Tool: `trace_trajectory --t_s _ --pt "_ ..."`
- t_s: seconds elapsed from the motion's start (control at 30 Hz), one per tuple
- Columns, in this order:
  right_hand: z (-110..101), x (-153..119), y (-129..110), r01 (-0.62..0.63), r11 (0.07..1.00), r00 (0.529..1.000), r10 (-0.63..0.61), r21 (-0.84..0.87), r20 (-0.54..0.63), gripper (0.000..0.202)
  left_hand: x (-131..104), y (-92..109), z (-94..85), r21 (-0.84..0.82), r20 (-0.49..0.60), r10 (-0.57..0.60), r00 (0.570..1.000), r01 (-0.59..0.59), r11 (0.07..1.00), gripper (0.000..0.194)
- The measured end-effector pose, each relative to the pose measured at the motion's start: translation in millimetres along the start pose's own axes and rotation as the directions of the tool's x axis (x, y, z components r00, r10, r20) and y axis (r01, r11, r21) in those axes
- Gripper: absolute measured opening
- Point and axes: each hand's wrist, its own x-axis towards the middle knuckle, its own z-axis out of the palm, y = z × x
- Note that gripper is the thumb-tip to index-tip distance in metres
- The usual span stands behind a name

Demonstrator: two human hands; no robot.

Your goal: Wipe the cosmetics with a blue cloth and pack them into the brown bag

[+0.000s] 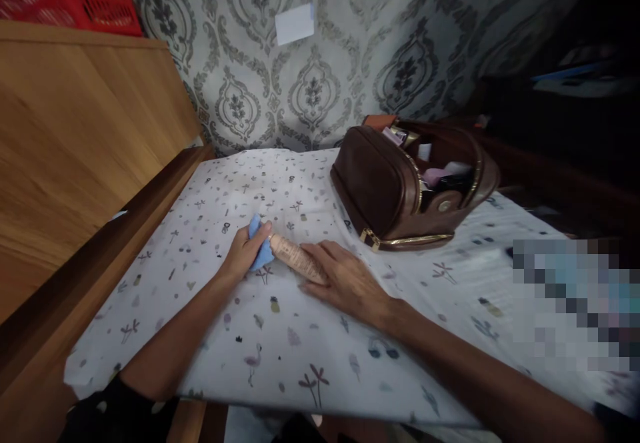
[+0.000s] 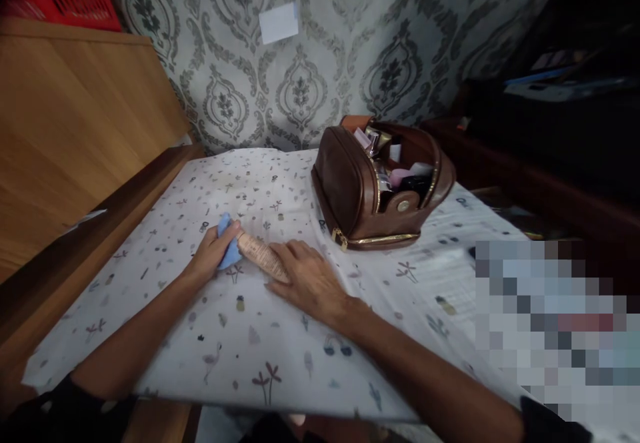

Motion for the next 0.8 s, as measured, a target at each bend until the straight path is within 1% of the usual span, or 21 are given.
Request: trace_trajectory --t_s 0.07,0.17,0.3,0.43,0.53,0.67,0.73,0.8 --pt "4 1 3 -0.010 1.000 0.999 0.010 0.017 -0.053 0.054 0 -2 0.6 -0.041 0.023 0.021 1.000 -0.020 0.999 0.049" --pt "5 2 7 -0.028 0.994 0.991 0.041 0.102 -0.126 0.051 1 -2 -0.2 -0.093 0.038 0.056 0.998 -0.053 0.994 0.046" --pt "-3 4 10 -0.050 0.968 0.990 0.081 0.247 -0.114 0.045 1 -2 -4.5 -0.063 0.047 0.143 0.989 -0.140 0.988 0.040" --pt "-11 5 11 -0.052 0.951 0.991 0.086 0.305 -0.099 0.038 2 -3 -7.7 -0.056 0.052 0.200 0.978 -0.197 0.979 0.032" --pt "-8 6 13 -0.027 0.953 0.989 0.070 0.303 -0.132 0.040 2 -4 -6.7 -0.061 0.052 0.199 0.979 -0.196 0.979 0.036" --pt "-4 5 13 0.045 0.982 0.977 -0.005 0.182 -0.212 0.045 3 -5 -3.8 -0.019 0.022 0.165 0.986 -0.165 0.986 0.046" --pt "-4 5 13 0.063 0.989 0.974 -0.033 0.130 -0.223 0.044 3 -5 -3.6 0.013 0.006 0.132 0.991 -0.132 0.991 0.052" --pt "-4 5 13 0.065 0.991 0.972 -0.036 0.115 -0.234 0.041 3 -4 -4.8 0.001 0.010 0.117 0.993 -0.117 0.993 0.052"
